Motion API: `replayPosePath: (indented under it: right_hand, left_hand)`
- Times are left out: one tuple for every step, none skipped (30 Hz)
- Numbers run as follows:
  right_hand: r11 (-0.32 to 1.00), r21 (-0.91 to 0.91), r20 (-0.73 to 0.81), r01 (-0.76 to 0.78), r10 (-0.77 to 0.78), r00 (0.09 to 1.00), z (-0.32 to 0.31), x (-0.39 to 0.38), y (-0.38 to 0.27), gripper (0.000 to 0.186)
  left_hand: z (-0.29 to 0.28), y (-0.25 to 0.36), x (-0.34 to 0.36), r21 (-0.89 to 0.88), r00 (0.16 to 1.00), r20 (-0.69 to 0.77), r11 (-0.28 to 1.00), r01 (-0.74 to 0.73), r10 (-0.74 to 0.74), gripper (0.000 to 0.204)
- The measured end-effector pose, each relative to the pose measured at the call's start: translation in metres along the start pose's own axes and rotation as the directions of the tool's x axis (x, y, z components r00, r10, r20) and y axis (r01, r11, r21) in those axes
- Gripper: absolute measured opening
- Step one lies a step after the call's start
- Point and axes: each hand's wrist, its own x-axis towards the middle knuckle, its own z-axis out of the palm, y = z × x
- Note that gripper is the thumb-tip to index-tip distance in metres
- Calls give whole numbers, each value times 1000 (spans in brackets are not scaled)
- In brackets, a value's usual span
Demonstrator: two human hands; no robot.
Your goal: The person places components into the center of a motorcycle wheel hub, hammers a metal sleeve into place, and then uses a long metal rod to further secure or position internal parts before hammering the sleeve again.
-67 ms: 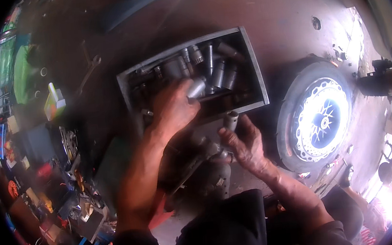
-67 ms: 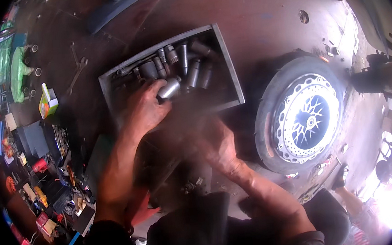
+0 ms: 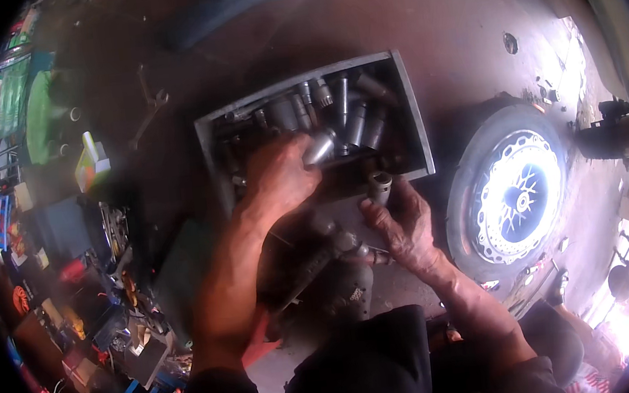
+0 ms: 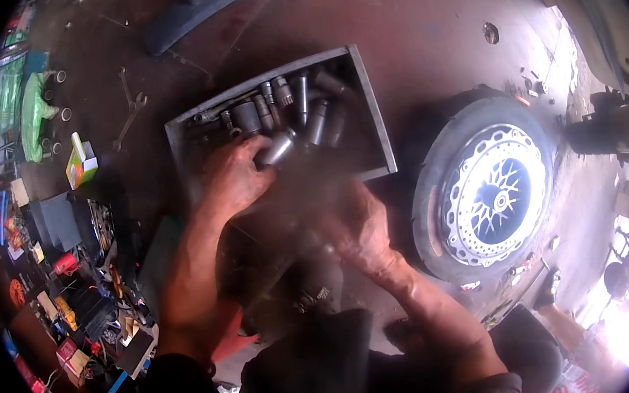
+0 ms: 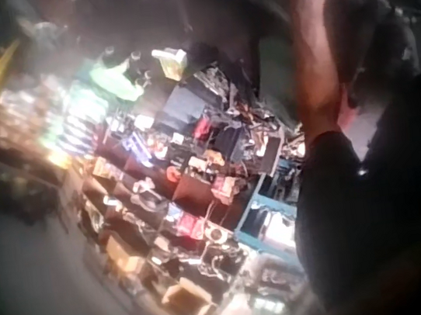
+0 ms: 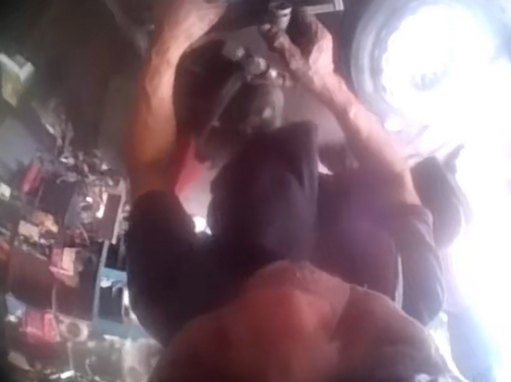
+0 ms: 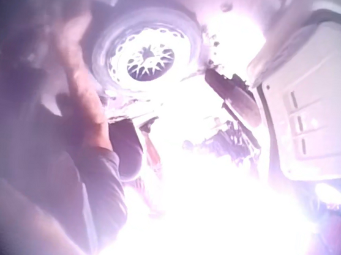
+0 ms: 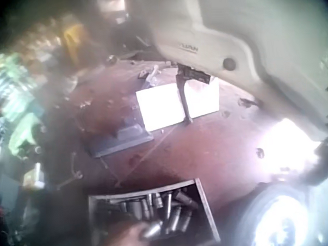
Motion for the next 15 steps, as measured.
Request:
replayPosePath:
  right_hand:
    - [983, -151, 14, 99, -98, 995, -3, 7, -2, 37]
    - [899, -419, 32, 125, -123, 992, -8, 12, -8, 38]
    - [749, -645, 65, 150, -142, 988, -5, 24, -28, 39]
    - [750, -642, 66, 156, -149, 987, -2, 39, -30, 39]
    - [671, -702, 26, 239, -311, 950, 3, 56, -27, 42]
    - [584, -749, 1, 312, -471, 882, 13, 74, -24, 44]
    - [574, -762, -5, 299, -466, 885, 10, 94, -6, 44]
    - [446, -867, -18, 223, -476, 879, 1, 111, 9, 47]
    - [324, -933, -19, 159, -484, 875, 4, 118, 8, 50]
    - [322, -933, -18, 159, -484, 875, 7, 118, 9, 50]
    - [252, -944, 57, 213, -512, 857, 11, 118, 9, 54]
    - [185, -945, 134, 270, -534, 835, 21, 118, 5, 57]
    - [341, -884, 133, 320, -473, 871, 30, 112, -1, 57]
    - [405, -858, 128, 316, -427, 895, 40, 102, -1, 56]
    - [469, -827, 125, 309, -384, 915, 52, 92, -1, 56]
  left_hand:
    - [2, -2, -2, 1, 1000, -3, 1000, 5, -5, 37]
    - [9, -6, -4, 28, 994, -92, 998, -62, 64, 33]
    - [16, -14, -10, 69, 976, -178, 991, -113, 124, 29]
    - [26, -20, -13, 5, 959, -247, 990, -141, 138, 25]
    - [42, -30, -18, -57, 937, -316, 983, -173, 146, 22]
    - [66, -49, -26, -223, 914, -395, 956, -189, 89, 18]
    - [75, -41, -31, -148, 874, -471, 966, -212, 120, 9]
    - [78, -30, -27, -128, 794, -579, 941, -314, 186, 8]
    - [77, -27, -28, -82, 699, -676, 919, -385, 233, 8]
    - [80, -27, -31, -83, 698, -677, 919, -386, 232, 8]
    - [83, -27, -35, -276, 706, -708, 910, -310, 26, 9]
    - [86, -33, -38, -458, 695, -695, 858, -232, -183, 11]
    - [87, -37, -39, -457, 695, -696, 859, -232, -183, 11]
    - [87, -41, -40, -526, 666, -689, 829, -188, -286, 11]
    - [85, -45, -41, -590, 630, -675, 793, -151, -383, 11]
